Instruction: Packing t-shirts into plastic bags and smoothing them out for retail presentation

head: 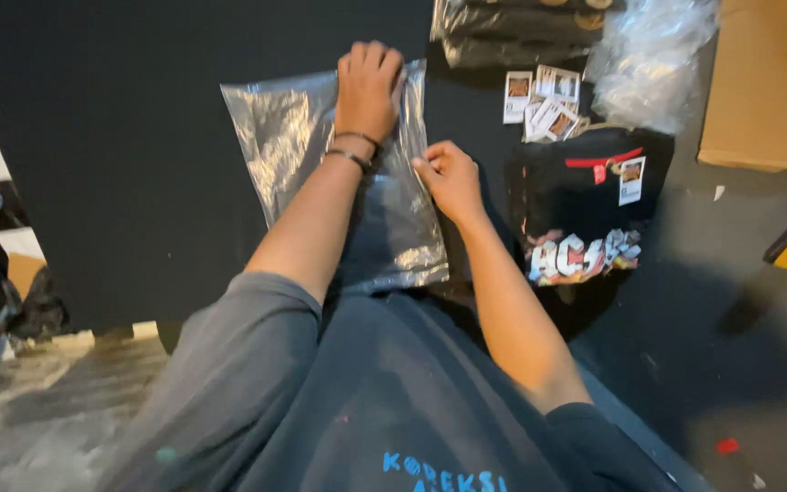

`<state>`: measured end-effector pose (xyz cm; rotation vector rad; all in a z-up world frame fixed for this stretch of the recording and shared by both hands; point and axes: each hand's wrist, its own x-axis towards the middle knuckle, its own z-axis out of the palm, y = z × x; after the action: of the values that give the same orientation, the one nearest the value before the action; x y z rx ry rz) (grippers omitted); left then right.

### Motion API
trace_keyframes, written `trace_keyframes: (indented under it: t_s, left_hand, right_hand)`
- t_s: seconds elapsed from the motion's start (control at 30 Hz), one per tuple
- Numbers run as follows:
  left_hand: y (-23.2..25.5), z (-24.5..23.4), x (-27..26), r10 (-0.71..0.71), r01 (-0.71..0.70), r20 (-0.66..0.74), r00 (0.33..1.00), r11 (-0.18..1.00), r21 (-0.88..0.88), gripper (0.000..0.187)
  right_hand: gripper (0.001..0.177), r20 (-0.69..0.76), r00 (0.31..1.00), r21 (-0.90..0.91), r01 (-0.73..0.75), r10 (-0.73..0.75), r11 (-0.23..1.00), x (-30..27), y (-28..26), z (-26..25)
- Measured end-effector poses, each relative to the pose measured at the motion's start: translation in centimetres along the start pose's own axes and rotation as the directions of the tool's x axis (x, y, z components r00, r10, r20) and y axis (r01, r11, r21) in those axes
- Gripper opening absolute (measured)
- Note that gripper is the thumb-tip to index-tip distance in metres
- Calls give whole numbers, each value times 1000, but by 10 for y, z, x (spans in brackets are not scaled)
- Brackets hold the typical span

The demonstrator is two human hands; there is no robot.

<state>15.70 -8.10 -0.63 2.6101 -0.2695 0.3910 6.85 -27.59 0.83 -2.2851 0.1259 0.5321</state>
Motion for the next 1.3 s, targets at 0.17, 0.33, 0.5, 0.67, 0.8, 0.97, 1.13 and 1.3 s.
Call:
trace_keyframes:
  t_s: [0.17,0.33,0.5,0.67,0.8,0.97,1.13,1.3]
  left_hand:
    - [5,-10,1,48,-49,-29,998,998,-28,10]
    - [9,-15,0,49,-53,-37,998,992,-117,9]
    - [6,-15,-1,43,-42,3,999,988,-147,15]
    - [49,-64,-34,59,-48,225,972,997,-53,46]
    - [67,-79,-106,80,-67,296,952,996,-51,68]
    - [51,-67,-133,58,-68,377,924,998,14,72]
    - [50,-65,-132,7,-39,444,896,997,62,77]
    - [54,-60,-136,14,-27,461,887,999,21,75]
  right_hand:
    - [14,21,1000,313,-23,17,949,-53,28,-4]
    - [3,-8,972,481,-202,234,853,-58,7,-12]
    - [24,-39,996,151,-73,80,986,-51,2,-7]
    - [16,-145,986,209,-45,76,977,-74,11,8]
    - [20,-86,976,208,-179,200,962,-94,40,15]
    - [23,7,996,181,-89,89,979,-142,63,20]
    - [13,-93,986,117,-127,138,985,-167,56,20]
    - [10,27,962,111,-272,270,956,-166,71,20]
